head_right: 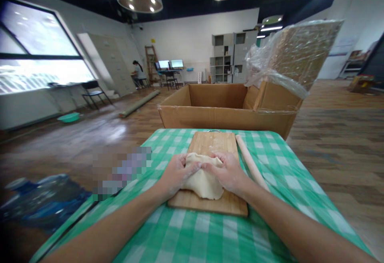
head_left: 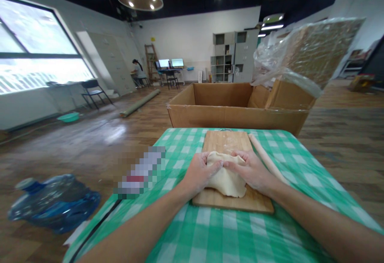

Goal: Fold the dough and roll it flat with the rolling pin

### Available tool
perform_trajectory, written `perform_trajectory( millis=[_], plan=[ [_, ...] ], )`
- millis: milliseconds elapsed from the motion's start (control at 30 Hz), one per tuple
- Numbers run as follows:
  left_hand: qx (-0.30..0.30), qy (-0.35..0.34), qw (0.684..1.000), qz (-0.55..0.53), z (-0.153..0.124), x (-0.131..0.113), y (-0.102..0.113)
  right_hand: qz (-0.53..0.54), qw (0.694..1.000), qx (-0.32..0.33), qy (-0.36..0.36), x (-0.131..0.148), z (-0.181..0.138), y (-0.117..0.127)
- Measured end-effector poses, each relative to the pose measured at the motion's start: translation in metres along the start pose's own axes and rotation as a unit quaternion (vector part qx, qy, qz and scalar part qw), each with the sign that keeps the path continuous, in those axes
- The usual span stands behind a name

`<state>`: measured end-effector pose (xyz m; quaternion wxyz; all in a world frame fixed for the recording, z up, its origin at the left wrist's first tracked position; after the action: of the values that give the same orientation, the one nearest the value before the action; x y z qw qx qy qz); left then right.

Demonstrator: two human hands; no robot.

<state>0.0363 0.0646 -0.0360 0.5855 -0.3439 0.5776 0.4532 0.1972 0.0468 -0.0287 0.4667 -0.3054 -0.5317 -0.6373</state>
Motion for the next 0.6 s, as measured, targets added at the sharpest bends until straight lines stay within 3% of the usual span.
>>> perform_trajectory(
  millis=[300,467,600],
  plan=[
    [-0.021,0.020,0.995,-0.094,0.003,0.006,0.007,0.139,0.987,0.038,-0.069,-0.002,-0.001,-0.006],
    [0.009,0.033,0.992,-0.123,0.003,0.005,0.004,0.168,0.983,0.025,-0.075,-0.003,-0.001,-0.005],
    [-0.014,0.041,0.989,-0.141,0.004,0.005,0.010,0.181,0.980,0.018,-0.085,-0.005,0.000,-0.005]
  ],
)
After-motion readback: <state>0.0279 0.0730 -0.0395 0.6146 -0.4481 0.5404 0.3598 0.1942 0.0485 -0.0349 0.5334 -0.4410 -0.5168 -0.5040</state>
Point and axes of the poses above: each hand's wrist, its own z-axis towards the middle knuckle, its own y-axis out of the back of the hand, x = y × z, the point moved 7 cm from there along z, towards the middle knuckle, and after that the axes turned 1 degree about -x, right-handed, at the moved point
